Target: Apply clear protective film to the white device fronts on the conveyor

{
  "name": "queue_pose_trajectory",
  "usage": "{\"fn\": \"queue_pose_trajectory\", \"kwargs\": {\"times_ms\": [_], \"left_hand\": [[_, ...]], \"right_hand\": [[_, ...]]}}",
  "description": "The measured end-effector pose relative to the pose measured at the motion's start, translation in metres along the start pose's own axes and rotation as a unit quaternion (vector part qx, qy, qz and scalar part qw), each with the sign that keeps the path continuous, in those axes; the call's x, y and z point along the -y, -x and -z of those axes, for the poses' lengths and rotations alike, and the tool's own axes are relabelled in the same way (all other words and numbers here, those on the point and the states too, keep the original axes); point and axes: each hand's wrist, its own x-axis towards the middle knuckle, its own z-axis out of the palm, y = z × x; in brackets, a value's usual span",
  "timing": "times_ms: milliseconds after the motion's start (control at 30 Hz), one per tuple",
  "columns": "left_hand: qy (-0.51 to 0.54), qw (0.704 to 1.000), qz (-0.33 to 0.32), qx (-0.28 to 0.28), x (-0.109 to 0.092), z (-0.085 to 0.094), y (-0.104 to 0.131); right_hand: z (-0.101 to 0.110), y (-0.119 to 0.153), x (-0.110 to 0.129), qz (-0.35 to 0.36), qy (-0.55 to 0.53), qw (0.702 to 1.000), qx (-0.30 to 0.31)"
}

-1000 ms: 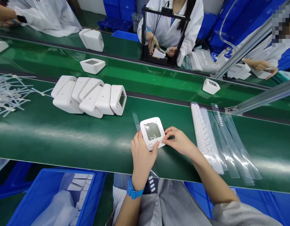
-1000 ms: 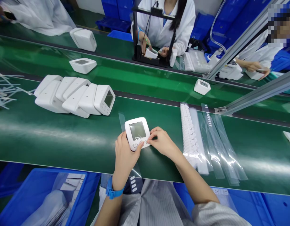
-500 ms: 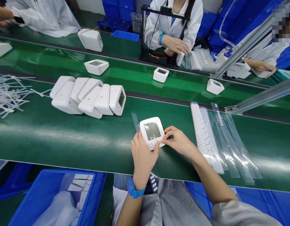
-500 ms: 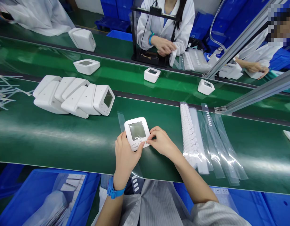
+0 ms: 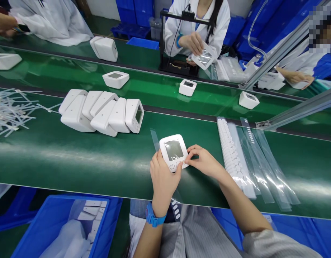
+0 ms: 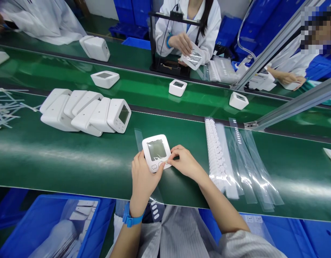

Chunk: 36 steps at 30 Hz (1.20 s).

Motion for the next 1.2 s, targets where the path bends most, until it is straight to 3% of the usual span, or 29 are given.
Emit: {"fn": "queue_pose_trajectory", "kwargs": {"times_ms": [300,567,700,900,1033,1200], "left_hand": [[0.000,1.000,-0.006,-0.002,0.002,-0.001,0.000],[0.003,1.000,-0.007,-0.007,0.002,-0.002,0.000],[0.013,1.000,-0.001,-0.007,0.005,-0.002,0.003],[0.101,0.995,-0.022,0.002,0.016,0.000,0.009],[0.174,0.984,-0.020,0.025,0.022,0.004,0.013],[0.252,0.967,-0.015,0.041,0.026,0.014,0.022]], "right_hand": [[-0.007,0.004,-0.018,0.016,-0.106,0.994,-0.031],[-0.016,0.012,-0.019,0.061,-0.072,0.993,-0.076],[-0.019,0.010,-0.026,0.045,-0.100,0.991,-0.082],[-0.035,0.009,-0.016,0.092,-0.066,0.988,-0.104],[-0.039,0.017,-0.002,0.023,-0.226,0.971,-0.068],[-0.019,0.027,0.014,-0.023,-0.335,0.942,-0.014]]}}
